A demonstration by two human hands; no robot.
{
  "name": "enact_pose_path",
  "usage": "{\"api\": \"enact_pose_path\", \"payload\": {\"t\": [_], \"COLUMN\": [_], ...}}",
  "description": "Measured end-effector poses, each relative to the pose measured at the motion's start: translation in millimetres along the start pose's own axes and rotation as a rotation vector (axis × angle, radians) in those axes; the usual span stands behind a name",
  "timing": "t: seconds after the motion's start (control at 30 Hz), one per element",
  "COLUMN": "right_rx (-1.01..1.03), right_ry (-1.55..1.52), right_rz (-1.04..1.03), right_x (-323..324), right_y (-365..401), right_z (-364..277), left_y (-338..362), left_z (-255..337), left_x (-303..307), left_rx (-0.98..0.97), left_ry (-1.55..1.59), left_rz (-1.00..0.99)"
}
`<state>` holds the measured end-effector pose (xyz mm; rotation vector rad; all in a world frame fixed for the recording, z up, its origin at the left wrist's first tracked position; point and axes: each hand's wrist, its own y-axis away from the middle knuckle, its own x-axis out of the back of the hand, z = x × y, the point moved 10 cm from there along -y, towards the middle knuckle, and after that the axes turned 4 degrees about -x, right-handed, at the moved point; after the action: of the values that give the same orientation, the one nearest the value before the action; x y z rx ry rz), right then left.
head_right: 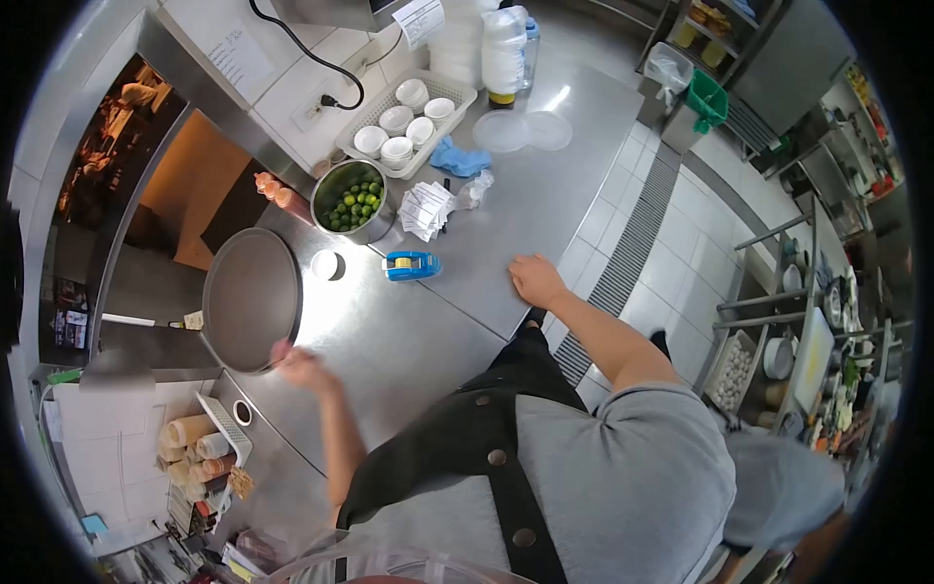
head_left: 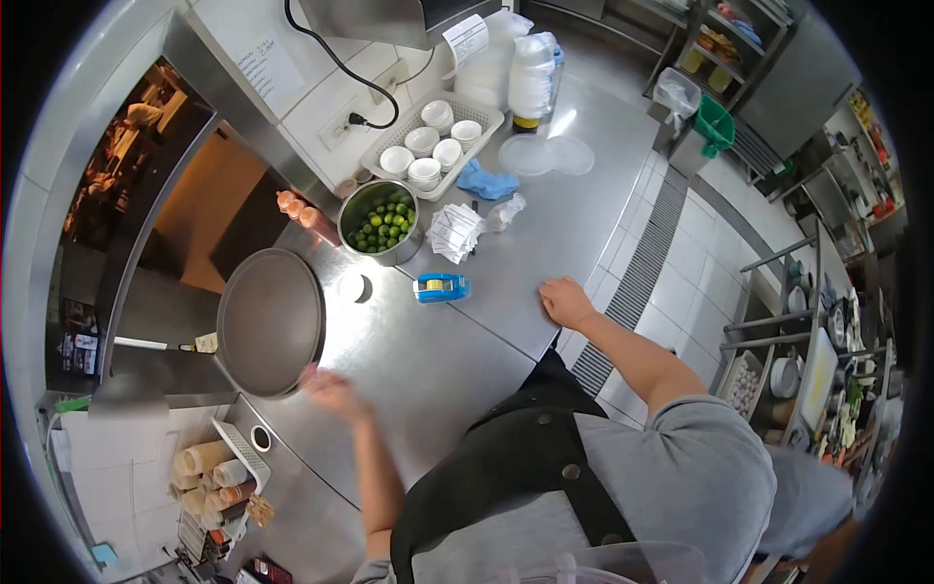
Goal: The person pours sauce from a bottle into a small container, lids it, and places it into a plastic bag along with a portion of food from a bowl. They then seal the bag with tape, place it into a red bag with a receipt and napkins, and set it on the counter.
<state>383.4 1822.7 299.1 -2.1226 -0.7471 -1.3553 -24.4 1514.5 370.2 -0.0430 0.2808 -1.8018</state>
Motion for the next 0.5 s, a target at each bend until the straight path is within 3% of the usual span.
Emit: {"api": "enact_pose_path", "payload": {"t": [0.1, 0.13, 0.2, 0.3, 0.37, 0.5], "right_rx": [0.023, 0.017, 0.008, -0.017, -0.049, 0.257], "right_ry": [-0.038, -0.042, -0.068, -0.118, -0.126, -0.237], "right_rz": [0.016, 0.056, 0.163, 0.276, 0.238, 0.021], "right_x": [-1, 0, 5, 6, 8, 17], "right_y": [0, 5, 12, 17, 20, 27], "right_z": [6, 5, 7, 7, 10, 15], "left_y": [111, 145, 204, 245, 243, 244], "left_z": [-14, -25, -2, 18, 11, 28], "left_x": [-118, -153, -213, -276, -307, -376], "left_rx": [0.316, 0.351, 0.348, 0.285, 0.234, 0.099], "left_ry": [0.16, 0.291, 0.216, 0.149, 0.043, 0.016], "left_rz": [-0.107, -0.273, -0.62, -0.956, -0.939, -0.821]}}
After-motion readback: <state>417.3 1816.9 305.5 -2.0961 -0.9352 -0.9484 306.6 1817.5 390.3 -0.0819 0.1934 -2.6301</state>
